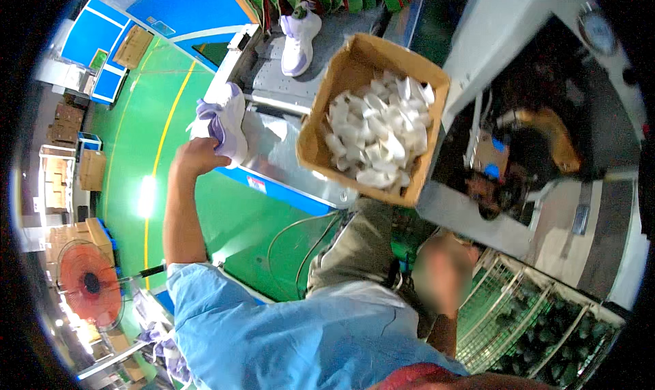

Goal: The person takes white sneakers from a conveyor belt, fits them onto green shoe lasts, and places them into a machine for processing. They handle multiple shoes one by one, ensuring each is properly fitted before inserting it into the machinery and then returning it to the conveyor belt.

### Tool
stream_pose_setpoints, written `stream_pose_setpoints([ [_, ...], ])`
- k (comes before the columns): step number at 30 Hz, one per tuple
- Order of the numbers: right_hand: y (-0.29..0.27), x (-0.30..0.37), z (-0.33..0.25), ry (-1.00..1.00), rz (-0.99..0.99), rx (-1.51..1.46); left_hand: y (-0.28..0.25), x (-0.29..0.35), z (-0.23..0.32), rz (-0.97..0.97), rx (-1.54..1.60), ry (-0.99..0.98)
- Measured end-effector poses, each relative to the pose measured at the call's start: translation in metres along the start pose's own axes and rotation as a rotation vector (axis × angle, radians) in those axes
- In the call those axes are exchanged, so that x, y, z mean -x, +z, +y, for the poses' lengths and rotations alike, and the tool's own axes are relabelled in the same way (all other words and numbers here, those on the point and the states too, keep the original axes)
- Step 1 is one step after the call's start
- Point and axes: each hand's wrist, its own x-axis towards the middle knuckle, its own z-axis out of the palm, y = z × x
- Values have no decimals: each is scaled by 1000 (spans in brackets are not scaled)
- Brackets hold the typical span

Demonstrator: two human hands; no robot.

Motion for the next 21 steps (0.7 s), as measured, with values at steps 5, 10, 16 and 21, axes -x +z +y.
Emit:
stream_pose_setpoints([
  [5,17,1,-21,92,45,-55,-74,-121,73,395,628,205],
  [10,19,14,-32,140,65,-283,27,-317,135,681,790,-30],
  [16,24,26,-49,5,160,-68,17,-285,99,409,994,-104],
  [21,52,-3,-56,-25,38,-294,-24,-105,68,-202,2038,322],
])
